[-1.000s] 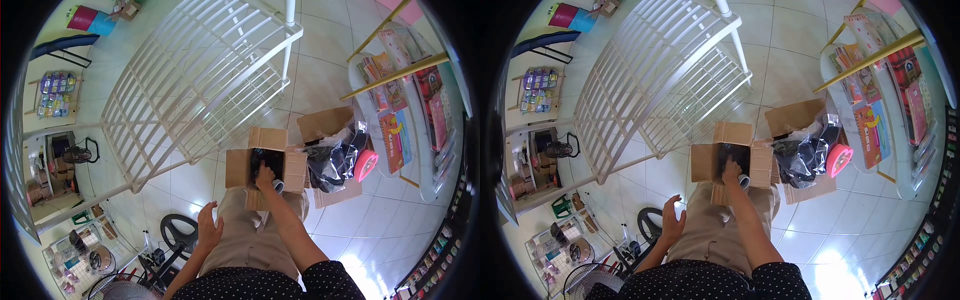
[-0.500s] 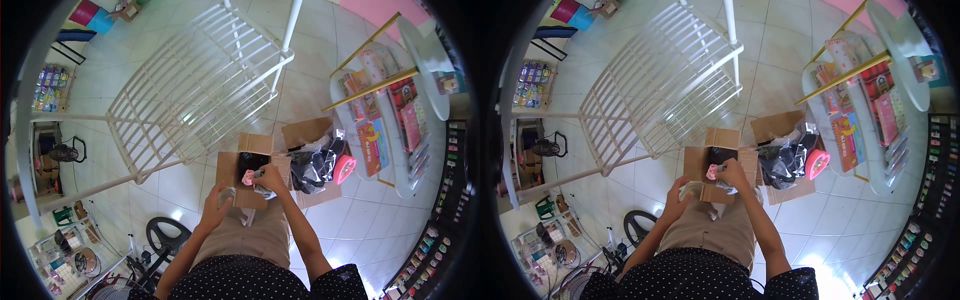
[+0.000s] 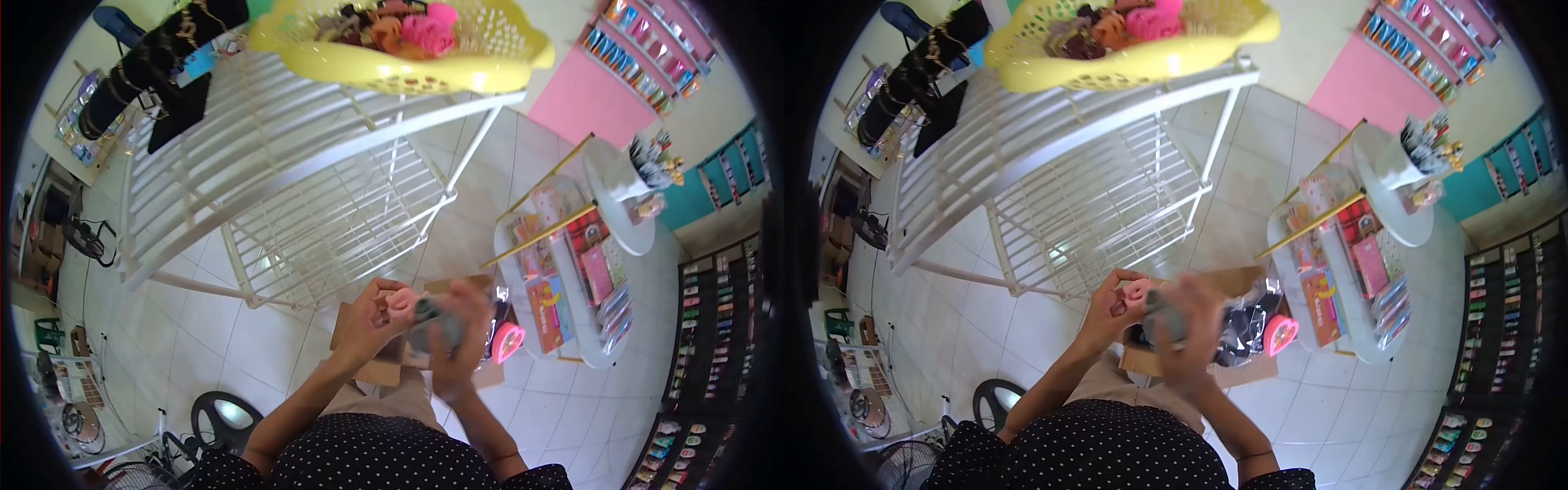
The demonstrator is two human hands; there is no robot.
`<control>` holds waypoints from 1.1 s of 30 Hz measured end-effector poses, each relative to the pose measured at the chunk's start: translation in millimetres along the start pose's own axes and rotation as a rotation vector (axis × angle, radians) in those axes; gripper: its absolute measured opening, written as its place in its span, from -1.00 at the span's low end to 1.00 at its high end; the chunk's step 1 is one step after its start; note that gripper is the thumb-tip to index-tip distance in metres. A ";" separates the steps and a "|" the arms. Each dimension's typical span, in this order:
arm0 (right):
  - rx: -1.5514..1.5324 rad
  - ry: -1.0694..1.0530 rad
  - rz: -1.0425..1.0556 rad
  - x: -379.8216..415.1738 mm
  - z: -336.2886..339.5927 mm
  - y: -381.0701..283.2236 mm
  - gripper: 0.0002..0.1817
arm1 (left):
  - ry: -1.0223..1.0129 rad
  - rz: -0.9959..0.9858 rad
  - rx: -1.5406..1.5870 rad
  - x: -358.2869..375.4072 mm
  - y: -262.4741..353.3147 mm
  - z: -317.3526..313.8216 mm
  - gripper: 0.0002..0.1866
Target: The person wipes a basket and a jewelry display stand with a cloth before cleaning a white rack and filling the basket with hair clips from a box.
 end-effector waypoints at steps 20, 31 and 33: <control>-0.032 0.152 0.593 16.3 -4.5 -57.1 -0.79 | 0.212 0.037 0.314 22.7 41.1 -0.3 -0.69; -0.413 0.036 0.062 -27.1 7.7 -9.8 -0.69 | 0.178 -0.120 0.266 26.0 63.3 -4.7 -0.64; -0.431 -0.167 -0.215 -37.1 -3.7 -7.4 -0.69 | 0.117 -0.219 0.183 30.0 79.6 -14.4 -0.63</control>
Point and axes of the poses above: each hand's wrist, its own x-axis away from the middle knuckle, its own z-axis out of the back of the hand, y = z × x, the point moved 9 cm from there along -x, towards the middle knuckle, and after that the axes turned 1 degree about -y, right-handed, at the moved point
